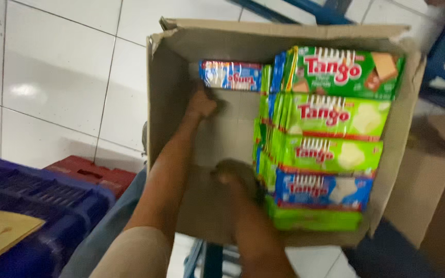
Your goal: The person transfers packets of Tango biscuits from a blue plastic crate into a cardboard box. They pick up packets one by one and place them into the box, arranging them in neat rows.
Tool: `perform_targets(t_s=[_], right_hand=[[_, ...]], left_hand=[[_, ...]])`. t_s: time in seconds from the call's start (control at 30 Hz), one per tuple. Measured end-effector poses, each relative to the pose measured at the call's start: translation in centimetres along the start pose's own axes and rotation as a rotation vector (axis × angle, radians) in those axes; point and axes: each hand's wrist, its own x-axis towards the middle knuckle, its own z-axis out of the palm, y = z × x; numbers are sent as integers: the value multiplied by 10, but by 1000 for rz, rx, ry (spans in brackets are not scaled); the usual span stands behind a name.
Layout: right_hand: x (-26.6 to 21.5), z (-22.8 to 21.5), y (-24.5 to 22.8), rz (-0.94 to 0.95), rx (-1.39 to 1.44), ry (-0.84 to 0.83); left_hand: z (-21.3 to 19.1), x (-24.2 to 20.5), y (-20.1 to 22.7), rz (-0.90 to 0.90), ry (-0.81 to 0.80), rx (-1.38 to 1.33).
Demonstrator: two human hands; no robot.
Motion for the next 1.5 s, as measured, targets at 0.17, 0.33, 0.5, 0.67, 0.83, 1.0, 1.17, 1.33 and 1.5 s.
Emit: perform_targets(t_s=[0.17, 0.33, 0.5, 0.67, 0.83, 1.0, 1.17, 1.33, 1.5], right_hand=[[34, 9, 33, 450, -498, 90], [47, 7, 43, 338, -939, -103], [32, 11, 5, 426, -993, -263], [-26, 25, -110, 464, -718, -142], [-25, 29, -102, 102, -801, 257], [-91, 92, -166, -291, -563, 324], [-182, 174, -204, -719, -623, 147], [-247, 276, -222, -1275, -885, 15], [-253, 365, -214, -1681, -971, -246]], left_hand=[[18, 71, -9, -58, 351, -654], [22, 70, 4, -189, 194, -530], [5, 60, 12, -143, 158, -577], [-12, 12, 30, 15, 147, -316], [-63, -59, 40, 188, -11, 65], [-137, -253, 39, 323, 112, 20], [-167, -480, 0, 615, 619, -385], [-127, -601, -102, 404, 1025, -295], [-91, -683, -207, 29, 1250, 121]])
